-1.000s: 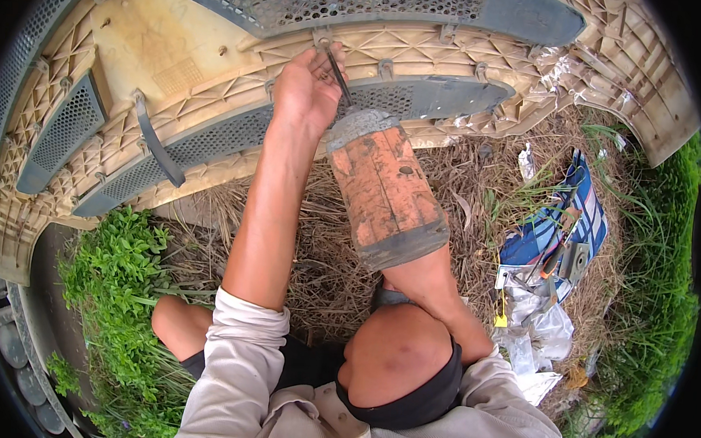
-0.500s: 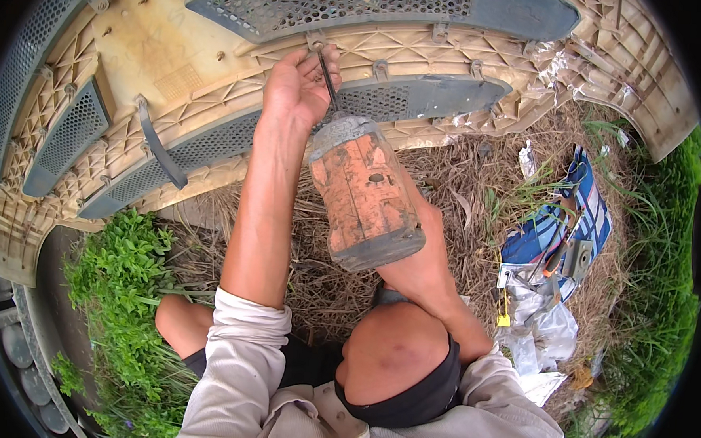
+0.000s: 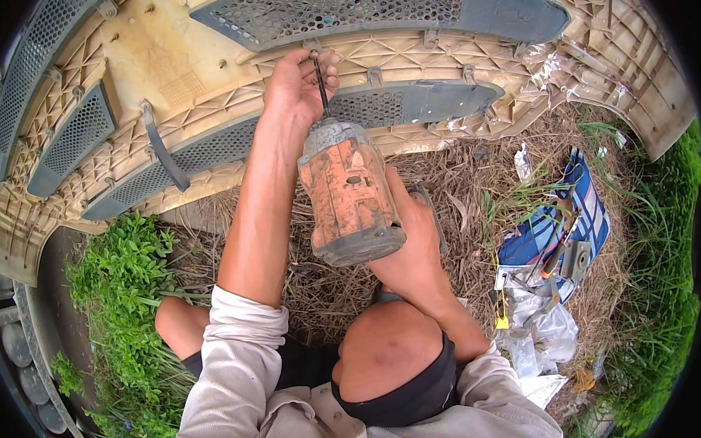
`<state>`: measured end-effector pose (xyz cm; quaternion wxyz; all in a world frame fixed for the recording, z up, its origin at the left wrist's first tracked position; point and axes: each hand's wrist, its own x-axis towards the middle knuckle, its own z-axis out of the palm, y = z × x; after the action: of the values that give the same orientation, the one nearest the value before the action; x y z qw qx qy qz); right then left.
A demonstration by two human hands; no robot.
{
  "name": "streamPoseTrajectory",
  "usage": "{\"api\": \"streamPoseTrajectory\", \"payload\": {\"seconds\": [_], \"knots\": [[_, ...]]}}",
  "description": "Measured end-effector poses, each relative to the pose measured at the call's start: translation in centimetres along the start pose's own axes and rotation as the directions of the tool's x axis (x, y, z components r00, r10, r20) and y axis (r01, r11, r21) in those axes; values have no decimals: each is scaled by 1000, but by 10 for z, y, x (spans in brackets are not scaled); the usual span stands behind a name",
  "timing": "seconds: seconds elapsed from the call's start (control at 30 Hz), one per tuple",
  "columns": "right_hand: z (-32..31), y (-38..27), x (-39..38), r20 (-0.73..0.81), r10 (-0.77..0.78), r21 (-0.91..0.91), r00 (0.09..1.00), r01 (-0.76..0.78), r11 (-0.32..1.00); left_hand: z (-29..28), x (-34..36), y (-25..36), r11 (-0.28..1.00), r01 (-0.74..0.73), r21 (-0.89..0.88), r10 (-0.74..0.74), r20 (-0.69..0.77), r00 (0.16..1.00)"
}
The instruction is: The person uses a power drill to unscrew and remove plastic panels from a large vehicle bumper while sitting on the ground.
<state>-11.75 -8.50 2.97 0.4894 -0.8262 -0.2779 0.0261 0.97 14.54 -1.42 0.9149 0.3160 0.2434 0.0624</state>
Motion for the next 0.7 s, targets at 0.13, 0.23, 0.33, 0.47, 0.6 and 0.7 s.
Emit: {"api": "streamPoseTrajectory", "payload": {"seconds": [0.13, 0.23, 0.33, 0.47, 0.6, 0.7], "knots": [[4, 6, -2, 2, 2, 11, 1000, -2, 1000, 3, -1, -1, 999, -22, 25, 22, -5, 1000], [6, 7, -4, 14, 32, 50, 999, -32, 998, 0, 0, 0, 1000, -12, 7, 12, -4, 1000], [4, 1, -6, -17, 5, -37, 1000, -6, 999, 0, 2, 3, 1000, 20, 2, -20, 8, 1000], [5, 4, -5, 63, 79, 14, 995, -80, 997, 2, 5, -4, 1000, -3, 6, 3, -5, 1000], [-4, 3, -13, 38, 13, 22, 999, -14, 1000, -2, -1, -9, 996, -35, -84, 38, 33, 999], [-13, 7, -22, 27, -42, 110, 999, 39, 993, -2, -19, -5, 989, -97, -115, 102, 39, 994]]}}
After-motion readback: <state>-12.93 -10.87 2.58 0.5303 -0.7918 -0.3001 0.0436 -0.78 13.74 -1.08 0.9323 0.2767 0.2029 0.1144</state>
